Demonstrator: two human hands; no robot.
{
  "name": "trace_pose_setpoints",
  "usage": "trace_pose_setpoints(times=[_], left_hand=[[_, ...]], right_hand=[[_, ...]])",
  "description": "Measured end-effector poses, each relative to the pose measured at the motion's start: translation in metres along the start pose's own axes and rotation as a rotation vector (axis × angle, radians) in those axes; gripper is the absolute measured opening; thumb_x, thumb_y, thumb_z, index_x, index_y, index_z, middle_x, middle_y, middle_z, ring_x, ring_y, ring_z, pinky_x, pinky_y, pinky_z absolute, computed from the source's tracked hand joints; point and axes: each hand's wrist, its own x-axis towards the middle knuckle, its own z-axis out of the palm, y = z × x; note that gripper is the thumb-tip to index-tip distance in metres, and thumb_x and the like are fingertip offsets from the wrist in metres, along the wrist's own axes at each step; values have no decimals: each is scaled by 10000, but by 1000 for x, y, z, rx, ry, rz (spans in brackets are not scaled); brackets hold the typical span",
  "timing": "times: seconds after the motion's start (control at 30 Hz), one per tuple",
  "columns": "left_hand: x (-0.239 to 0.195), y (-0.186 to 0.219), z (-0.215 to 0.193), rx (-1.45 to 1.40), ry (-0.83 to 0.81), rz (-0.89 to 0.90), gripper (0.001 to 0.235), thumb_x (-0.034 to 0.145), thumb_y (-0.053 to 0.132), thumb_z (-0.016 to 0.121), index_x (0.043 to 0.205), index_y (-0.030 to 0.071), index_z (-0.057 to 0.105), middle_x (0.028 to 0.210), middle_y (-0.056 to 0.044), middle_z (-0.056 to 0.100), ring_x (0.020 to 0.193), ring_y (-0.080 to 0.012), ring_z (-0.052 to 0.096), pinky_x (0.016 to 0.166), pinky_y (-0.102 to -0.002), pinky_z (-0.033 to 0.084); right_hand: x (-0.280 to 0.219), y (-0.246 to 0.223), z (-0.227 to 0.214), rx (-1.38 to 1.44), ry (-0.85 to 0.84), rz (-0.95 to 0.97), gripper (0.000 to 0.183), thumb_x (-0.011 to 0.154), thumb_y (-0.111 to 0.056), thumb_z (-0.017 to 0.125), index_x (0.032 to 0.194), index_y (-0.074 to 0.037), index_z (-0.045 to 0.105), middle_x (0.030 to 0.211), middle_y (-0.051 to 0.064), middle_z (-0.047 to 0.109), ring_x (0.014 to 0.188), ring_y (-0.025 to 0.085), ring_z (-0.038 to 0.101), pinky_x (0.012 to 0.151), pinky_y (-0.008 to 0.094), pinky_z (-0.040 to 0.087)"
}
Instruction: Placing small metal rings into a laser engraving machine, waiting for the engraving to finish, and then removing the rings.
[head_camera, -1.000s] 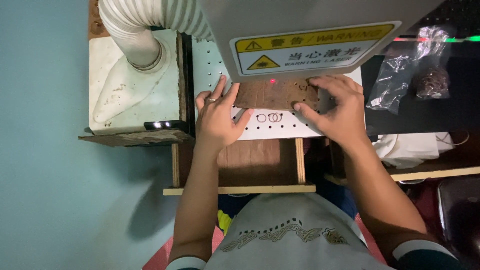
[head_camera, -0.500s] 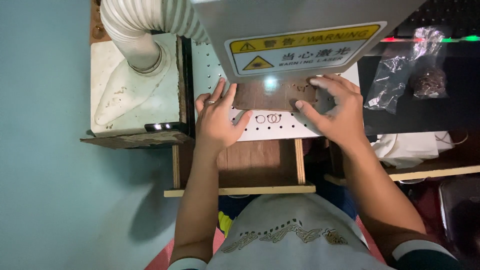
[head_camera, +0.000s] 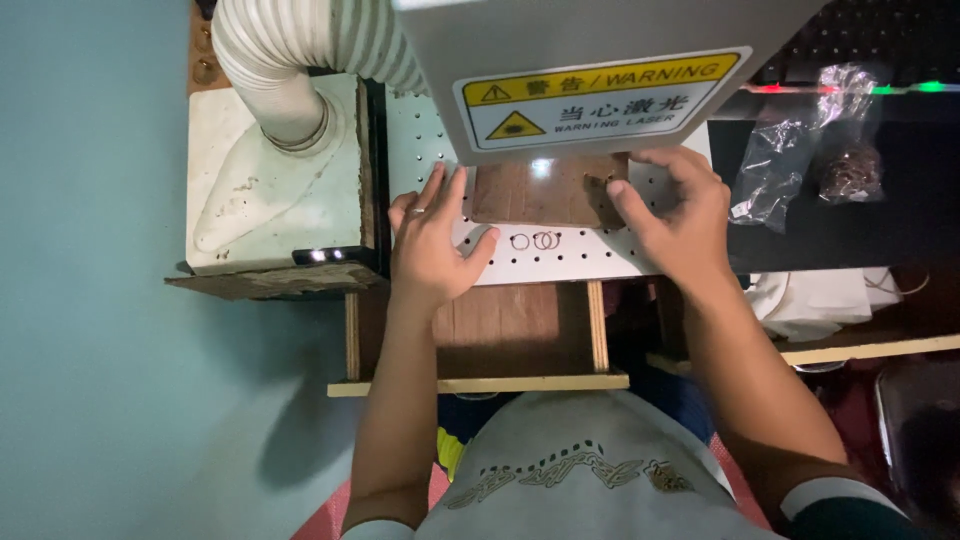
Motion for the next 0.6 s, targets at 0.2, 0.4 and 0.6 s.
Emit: trace_pose_setpoints(times=[0.2, 0.4, 0.6], left_hand=[[-1, 4, -2, -64, 52, 27, 856, 838, 398, 784, 1541, 48, 443, 1387, -267, 634, 1432, -361, 493, 1111, -546, 253], [-5, -6, 12, -201, 334, 134, 691, 847, 251, 831, 1467, 135, 552, 1422, -113, 647, 1377, -303, 560, 1089, -447, 310], [-2, 14, -6, -411, 544, 155, 389, 864, 87, 810, 1235, 23, 713, 1201, -141, 739, 1145, -334, 695, 1013, -415, 465]], right_hand=[[26, -24, 11, 14, -25, -123, 257, 1000, -122, 755, 1246, -48, 739, 1111, 144, 731, 1198, 451, 632, 1067, 548, 390], [32, -19, 48, -140, -154, -82, 148, 941, -205, 776, 850, -90, 761, 591, 99, 609, 681, 384, 611, 811, 420, 453], [39, -35, 49, -285, -156, -190, 126, 894, -120, 793, 1019, -116, 811, 782, 129, 749, 787, 406, 728, 808, 419, 442]])
